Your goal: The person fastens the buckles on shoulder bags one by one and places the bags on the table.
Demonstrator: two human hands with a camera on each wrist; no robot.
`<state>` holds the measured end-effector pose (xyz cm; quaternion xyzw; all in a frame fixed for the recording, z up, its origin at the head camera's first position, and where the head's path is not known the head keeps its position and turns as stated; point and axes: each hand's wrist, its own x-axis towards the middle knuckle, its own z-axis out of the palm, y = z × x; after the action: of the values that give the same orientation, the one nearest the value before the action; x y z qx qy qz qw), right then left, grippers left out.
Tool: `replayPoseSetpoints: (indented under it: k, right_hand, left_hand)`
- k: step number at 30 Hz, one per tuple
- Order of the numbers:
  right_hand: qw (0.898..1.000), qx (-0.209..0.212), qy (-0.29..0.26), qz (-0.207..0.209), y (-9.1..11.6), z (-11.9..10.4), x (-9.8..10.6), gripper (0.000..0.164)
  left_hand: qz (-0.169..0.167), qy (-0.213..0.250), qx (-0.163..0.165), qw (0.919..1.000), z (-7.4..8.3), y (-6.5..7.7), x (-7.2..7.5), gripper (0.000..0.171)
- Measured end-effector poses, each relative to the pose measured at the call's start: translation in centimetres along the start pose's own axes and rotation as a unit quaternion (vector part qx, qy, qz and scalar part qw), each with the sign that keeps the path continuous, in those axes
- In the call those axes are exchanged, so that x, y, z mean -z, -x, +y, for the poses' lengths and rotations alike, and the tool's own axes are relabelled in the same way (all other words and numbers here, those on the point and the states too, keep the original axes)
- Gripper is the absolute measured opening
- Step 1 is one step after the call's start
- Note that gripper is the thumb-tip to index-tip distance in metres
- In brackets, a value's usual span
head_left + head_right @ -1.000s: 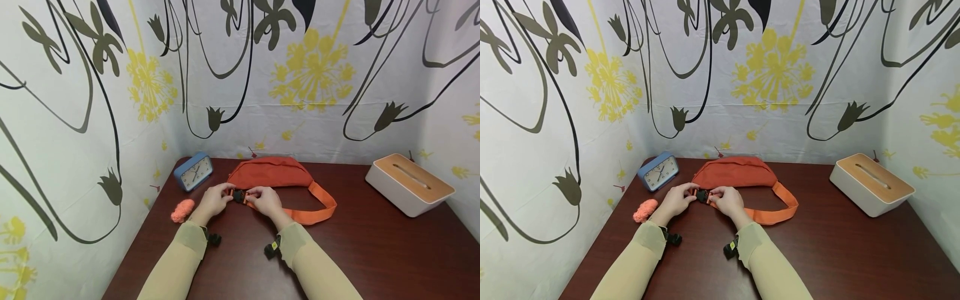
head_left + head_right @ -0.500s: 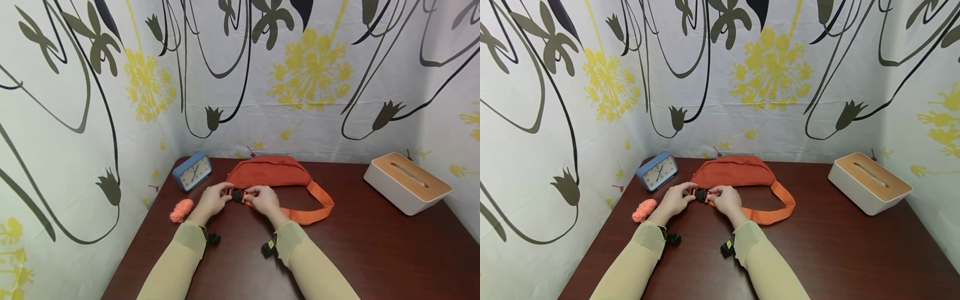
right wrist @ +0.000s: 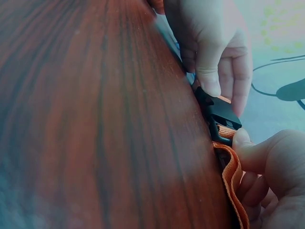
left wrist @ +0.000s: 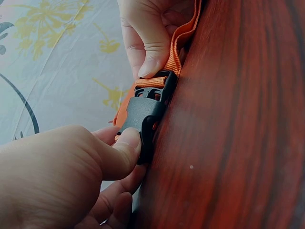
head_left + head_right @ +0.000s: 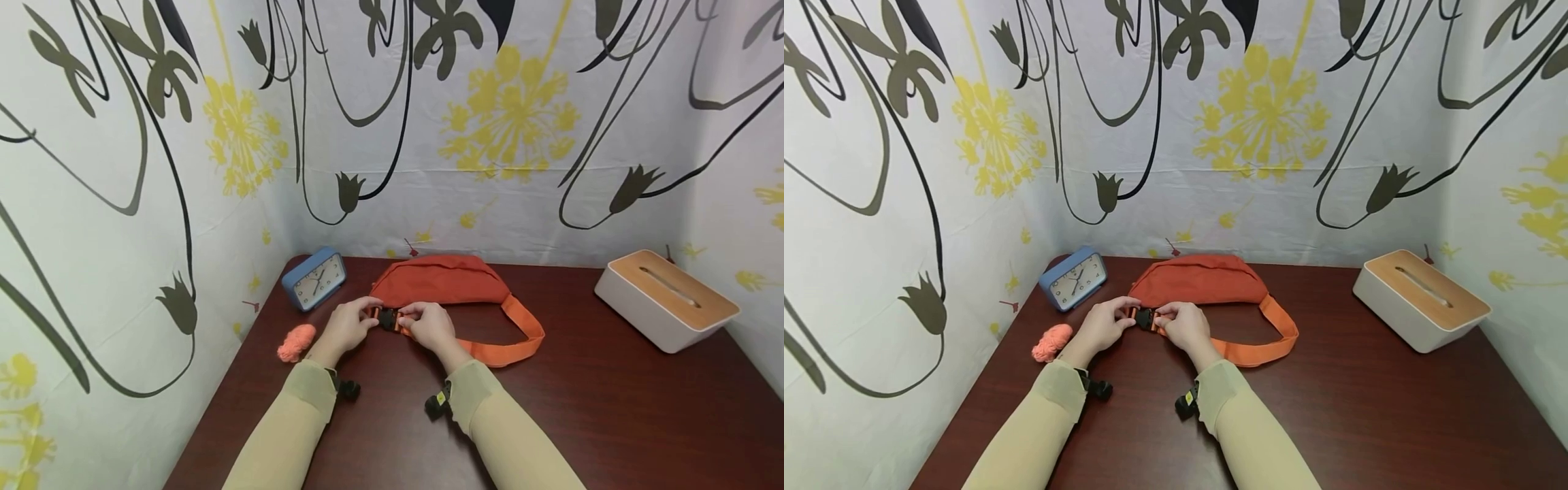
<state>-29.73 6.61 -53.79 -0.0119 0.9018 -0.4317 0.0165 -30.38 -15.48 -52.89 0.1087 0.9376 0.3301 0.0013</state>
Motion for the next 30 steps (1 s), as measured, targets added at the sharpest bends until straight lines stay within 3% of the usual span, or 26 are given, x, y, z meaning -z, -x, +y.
replayPoseSetpoints:
  k: [30]
  right_hand:
    - [1.0,0.005,-0.008,0.023,0.07,-0.26,-0.53,0.018]
  left_hand:
    - [0.006,0.002,-0.013,0.9999,-0.05,-0.09,0.09,0.036]
